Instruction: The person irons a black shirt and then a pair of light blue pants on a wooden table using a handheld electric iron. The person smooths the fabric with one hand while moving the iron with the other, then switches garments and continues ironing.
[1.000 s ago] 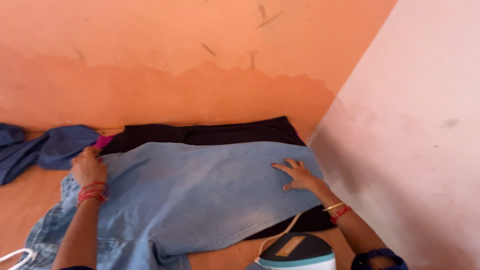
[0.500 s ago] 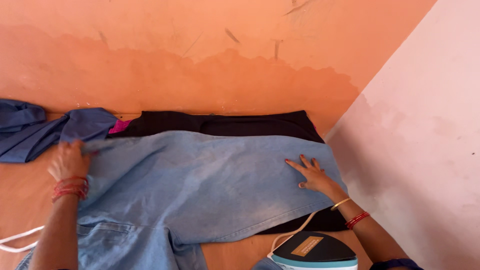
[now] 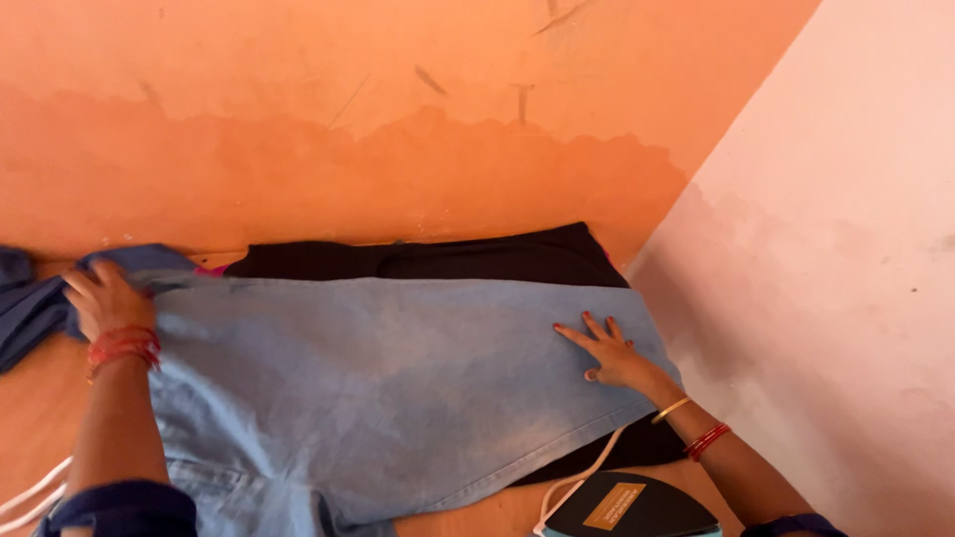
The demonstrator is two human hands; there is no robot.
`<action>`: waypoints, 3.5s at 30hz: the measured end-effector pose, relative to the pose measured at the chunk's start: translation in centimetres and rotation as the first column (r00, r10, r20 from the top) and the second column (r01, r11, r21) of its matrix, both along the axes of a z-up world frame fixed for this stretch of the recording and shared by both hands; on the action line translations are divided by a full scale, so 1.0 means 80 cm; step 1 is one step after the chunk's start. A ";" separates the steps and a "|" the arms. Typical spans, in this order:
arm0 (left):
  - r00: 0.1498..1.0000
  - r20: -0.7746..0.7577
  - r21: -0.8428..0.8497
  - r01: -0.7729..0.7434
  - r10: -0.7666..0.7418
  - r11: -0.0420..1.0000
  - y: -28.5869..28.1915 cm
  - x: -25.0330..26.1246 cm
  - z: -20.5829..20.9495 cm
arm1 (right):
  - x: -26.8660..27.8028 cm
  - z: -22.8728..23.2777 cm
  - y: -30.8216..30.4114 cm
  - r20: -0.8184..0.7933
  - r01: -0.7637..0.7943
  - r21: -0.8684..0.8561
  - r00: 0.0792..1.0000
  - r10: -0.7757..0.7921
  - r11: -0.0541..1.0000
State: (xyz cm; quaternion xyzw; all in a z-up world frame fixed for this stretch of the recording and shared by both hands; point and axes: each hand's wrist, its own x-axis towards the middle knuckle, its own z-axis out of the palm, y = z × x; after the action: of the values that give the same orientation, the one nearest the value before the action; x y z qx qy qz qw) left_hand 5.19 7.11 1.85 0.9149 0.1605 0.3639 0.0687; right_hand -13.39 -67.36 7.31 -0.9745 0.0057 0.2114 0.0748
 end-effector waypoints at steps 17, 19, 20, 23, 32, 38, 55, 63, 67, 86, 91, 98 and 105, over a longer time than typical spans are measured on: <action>0.868 -0.084 -0.121 0.479 -0.490 0.870 -0.200 -0.192 -0.017 | -0.011 -0.006 -0.005 0.057 0.032 0.104 0.998 -0.038 0.994; 0.919 -0.144 -0.136 0.349 -0.368 0.927 -0.169 -0.214 -0.013 | -0.013 -0.012 -0.009 0.097 0.031 0.129 0.994 -0.044 0.991; 0.937 -0.176 -0.142 0.280 -0.302 0.949 -0.152 -0.224 -0.017 | -0.013 -0.015 -0.011 0.114 0.029 0.142 0.992 -0.045 0.989; 0.986 -0.131 -0.154 0.086 -0.106 0.984 -0.081 -0.263 -0.043 | -0.015 -0.026 -0.023 0.136 -0.006 0.124 0.991 -0.011 0.992; 0.995 0.047 -0.219 0.091 -0.082 0.971 -0.002 -0.301 -0.103 | -0.076 0.000 -0.056 -0.106 0.126 0.579 0.991 -0.079 0.805; 0.999 -0.031 -0.057 0.021 -0.023 0.998 0.020 -0.301 -0.083 | -0.207 0.074 -0.038 0.397 0.007 0.750 0.795 -0.459 0.662; 0.900 -0.223 -0.128 0.354 -0.375 0.926 -0.139 -0.285 -0.032 | -0.436 -0.032 0.097 0.178 0.350 0.828 0.578 -0.797 0.438; 0.896 -0.293 -0.218 0.276 -0.333 0.936 -0.129 -0.282 -0.028 | -0.395 -0.060 0.094 0.127 0.110 0.973 0.478 -0.869 0.203; 0.895 -0.299 -0.326 0.231 -0.331 0.917 -0.096 -0.290 -0.022 | -0.338 0.045 0.113 0.446 0.055 0.819 0.565 -0.694 0.571; 0.941 -0.304 -0.158 0.106 -0.150 0.982 -0.087 -0.275 -0.053 | 0.057 0.054 0.588 0.548 -0.616 0.013 0.664 0.509 0.788; 0.931 -0.348 -0.097 0.079 -0.108 0.992 -0.088 -0.276 -0.048 | 0.126 0.003 0.610 0.754 -0.605 0.056 0.547 0.363 0.794; 0.905 -0.413 -0.071 0.077 -0.100 0.994 -0.085 -0.276 -0.041 | 0.203 0.038 0.560 0.543 -0.248 0.057 0.821 0.179 0.967; 0.921 -0.366 -0.100 0.104 -0.134 0.990 -0.080 -0.272 -0.051 | 0.179 0.049 0.494 0.462 -0.213 0.051 0.871 0.166 0.976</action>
State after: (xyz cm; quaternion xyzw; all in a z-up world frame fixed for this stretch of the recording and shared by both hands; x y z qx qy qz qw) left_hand -16.56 0.69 -2.23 0.9718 0.1289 0.1730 0.0948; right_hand 0.90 -27.85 11.22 -0.9876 -0.1183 -0.0162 0.1018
